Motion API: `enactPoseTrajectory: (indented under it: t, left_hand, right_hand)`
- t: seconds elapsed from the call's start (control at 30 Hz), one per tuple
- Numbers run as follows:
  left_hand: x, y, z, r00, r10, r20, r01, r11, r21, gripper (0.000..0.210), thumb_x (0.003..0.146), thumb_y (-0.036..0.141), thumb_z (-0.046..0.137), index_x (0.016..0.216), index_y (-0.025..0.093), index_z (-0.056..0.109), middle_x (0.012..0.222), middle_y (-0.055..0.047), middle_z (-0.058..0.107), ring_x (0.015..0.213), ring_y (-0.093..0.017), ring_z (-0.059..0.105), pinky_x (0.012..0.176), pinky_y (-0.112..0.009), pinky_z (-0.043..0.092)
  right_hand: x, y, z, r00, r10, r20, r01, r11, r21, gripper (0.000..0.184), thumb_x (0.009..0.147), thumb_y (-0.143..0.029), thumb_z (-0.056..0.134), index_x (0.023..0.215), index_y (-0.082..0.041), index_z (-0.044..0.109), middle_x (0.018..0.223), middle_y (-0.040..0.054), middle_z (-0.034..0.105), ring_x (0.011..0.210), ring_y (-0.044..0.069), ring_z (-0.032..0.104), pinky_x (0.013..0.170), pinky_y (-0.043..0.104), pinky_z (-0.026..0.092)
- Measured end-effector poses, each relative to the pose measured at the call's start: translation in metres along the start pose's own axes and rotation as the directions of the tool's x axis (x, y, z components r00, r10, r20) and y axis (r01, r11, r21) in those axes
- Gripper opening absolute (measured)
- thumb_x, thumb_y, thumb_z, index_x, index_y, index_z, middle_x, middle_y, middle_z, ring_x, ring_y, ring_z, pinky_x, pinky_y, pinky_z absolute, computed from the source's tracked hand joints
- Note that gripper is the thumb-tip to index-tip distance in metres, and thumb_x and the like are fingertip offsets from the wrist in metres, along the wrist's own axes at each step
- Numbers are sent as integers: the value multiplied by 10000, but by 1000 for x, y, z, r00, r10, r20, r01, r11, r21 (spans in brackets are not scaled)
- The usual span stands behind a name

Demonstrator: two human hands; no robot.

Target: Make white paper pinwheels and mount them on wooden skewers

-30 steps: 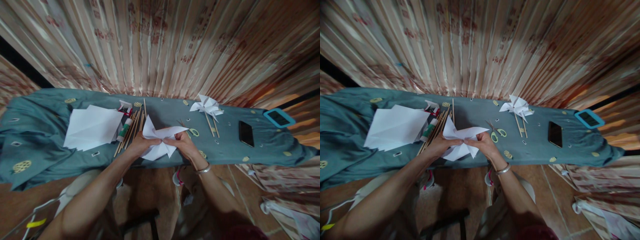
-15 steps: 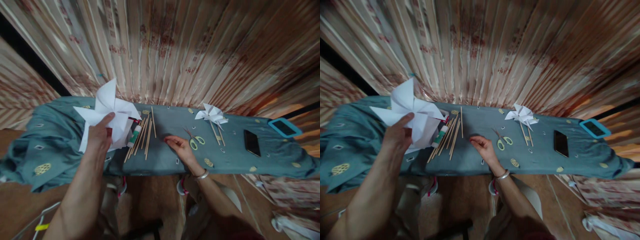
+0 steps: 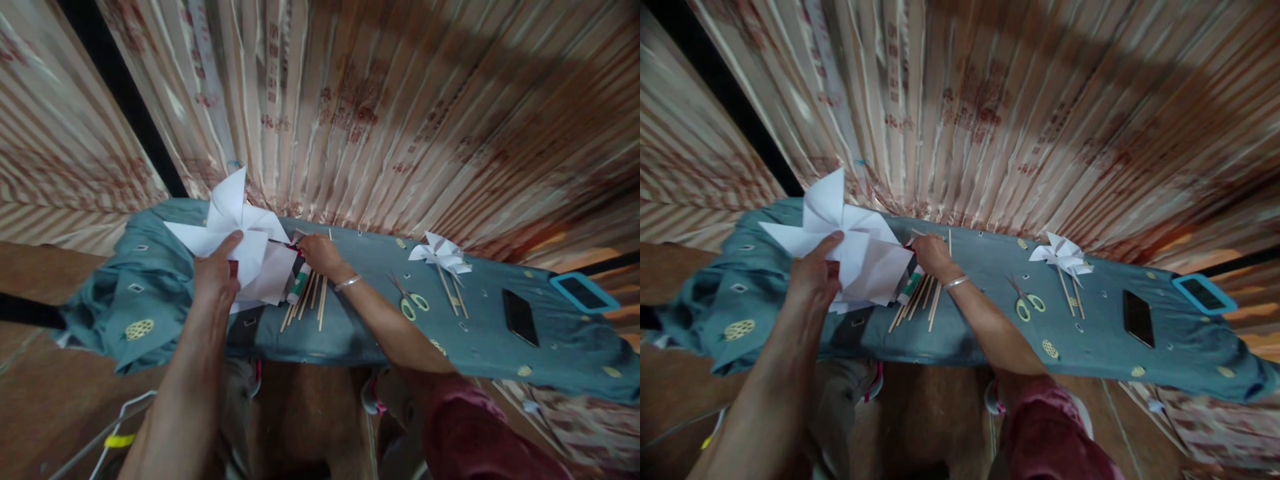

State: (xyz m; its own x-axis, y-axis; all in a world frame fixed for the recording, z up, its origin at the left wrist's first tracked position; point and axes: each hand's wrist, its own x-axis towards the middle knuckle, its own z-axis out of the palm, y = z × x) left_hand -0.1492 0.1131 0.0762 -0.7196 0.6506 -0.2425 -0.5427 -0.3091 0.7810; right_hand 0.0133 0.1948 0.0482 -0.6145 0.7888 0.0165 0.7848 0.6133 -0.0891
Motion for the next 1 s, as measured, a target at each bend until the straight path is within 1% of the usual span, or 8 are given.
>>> enactPoseTrajectory:
  t: [0.07,0.13,0.3,0.4,0.63,0.73,0.9,1.0]
  left_hand:
    - [2,1,-3,1000,-4,10,5,1000,-28,230,480,25,728,666,128,643,674,-13,699,811,-222,699,692,-308,597]
    - [3,1,-5,1000,-10,20,11,1000,-28,236,469,35,744,658,133,643,689,-18,702,830,-233,699,693,-318,598]
    - [5,-1,-4,1000,1,1,-1,1000,-7,225,470,59,761,643,148,648,710,-26,707,847,-249,696,707,-348,602]
    - [4,-3,-2,1000,-12,16,12,1000,-26,237,470,55,763,658,145,653,707,-27,709,850,-248,695,739,-360,597]
    - [1,-6,-1,994,39,103,-34,998,-48,277,474,58,774,706,160,661,791,-30,732,891,-231,688,786,-352,587]
    - [2,-7,-1,993,47,106,-43,998,-39,277,476,68,767,715,161,663,799,-31,733,890,-231,690,801,-355,584]
    - [2,-7,0,997,16,79,-15,1000,-3,241,489,82,775,662,162,629,735,-20,717,850,-233,691,770,-371,593]
    - [0,-7,0,996,2,93,-4,1000,19,262,494,101,801,661,169,611,733,-3,714,873,-233,683,763,-370,591]
  right_hand:
    - [11,-1,3,1000,-5,27,6,999,-39,246,857,-61,482,870,-104,724,953,166,726,991,270,620,883,357,430]
    - [16,-2,7,999,-13,43,16,997,-71,249,857,-60,478,876,-96,723,956,171,725,990,279,614,884,364,425]
    - [19,-2,7,999,3,47,2,994,-111,253,893,-140,472,984,-145,708,993,132,723,1008,256,607,872,332,438]
    - [19,-3,6,999,11,42,-6,993,-116,254,898,-176,480,1037,-139,688,991,141,718,1008,264,612,845,328,454]
    - [26,-1,11,998,-1,61,9,990,-138,256,888,-140,462,980,-115,700,995,151,703,1023,271,609,891,346,450]
    - [30,2,12,997,-4,79,15,989,-145,265,899,-168,457,980,-107,702,970,151,702,999,276,617,890,359,455]
    - [32,2,12,998,11,57,-4,992,-126,283,915,-183,436,975,-101,700,968,155,698,998,274,618,885,359,457]
    - [32,2,11,998,9,62,-2,994,-112,264,908,-186,459,964,-112,706,968,147,697,1011,269,613,893,349,452]
